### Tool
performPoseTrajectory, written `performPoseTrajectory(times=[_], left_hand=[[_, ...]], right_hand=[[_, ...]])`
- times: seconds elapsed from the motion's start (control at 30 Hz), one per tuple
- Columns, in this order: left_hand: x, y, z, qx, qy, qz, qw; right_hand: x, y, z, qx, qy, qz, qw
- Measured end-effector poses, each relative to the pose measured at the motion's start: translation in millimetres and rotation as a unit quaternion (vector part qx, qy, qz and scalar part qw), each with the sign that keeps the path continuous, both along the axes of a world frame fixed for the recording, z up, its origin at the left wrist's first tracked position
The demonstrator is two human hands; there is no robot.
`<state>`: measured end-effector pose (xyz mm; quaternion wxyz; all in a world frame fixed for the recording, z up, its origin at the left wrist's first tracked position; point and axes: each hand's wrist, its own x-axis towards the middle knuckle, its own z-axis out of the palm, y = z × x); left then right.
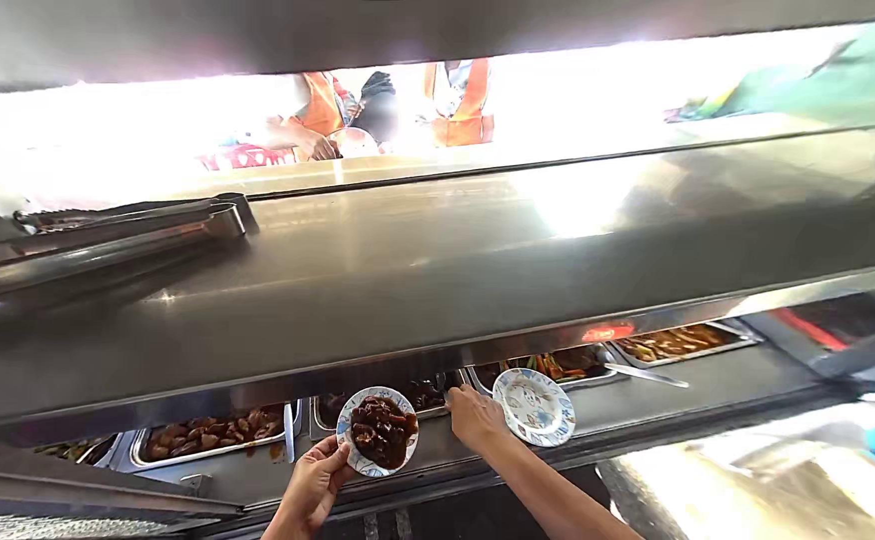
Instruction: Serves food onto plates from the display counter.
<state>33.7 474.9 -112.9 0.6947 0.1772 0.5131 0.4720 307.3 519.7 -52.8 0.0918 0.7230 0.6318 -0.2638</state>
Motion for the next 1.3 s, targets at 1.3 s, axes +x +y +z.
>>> performPoseTrajectory(times=[1.3], left_hand=[[257.5,-44.3,98.3,0.166,0.061,-0.124,0.976]], right_hand=[[241.4,-57.4,61.6,0.137,0.542,-0.034,0.828]])
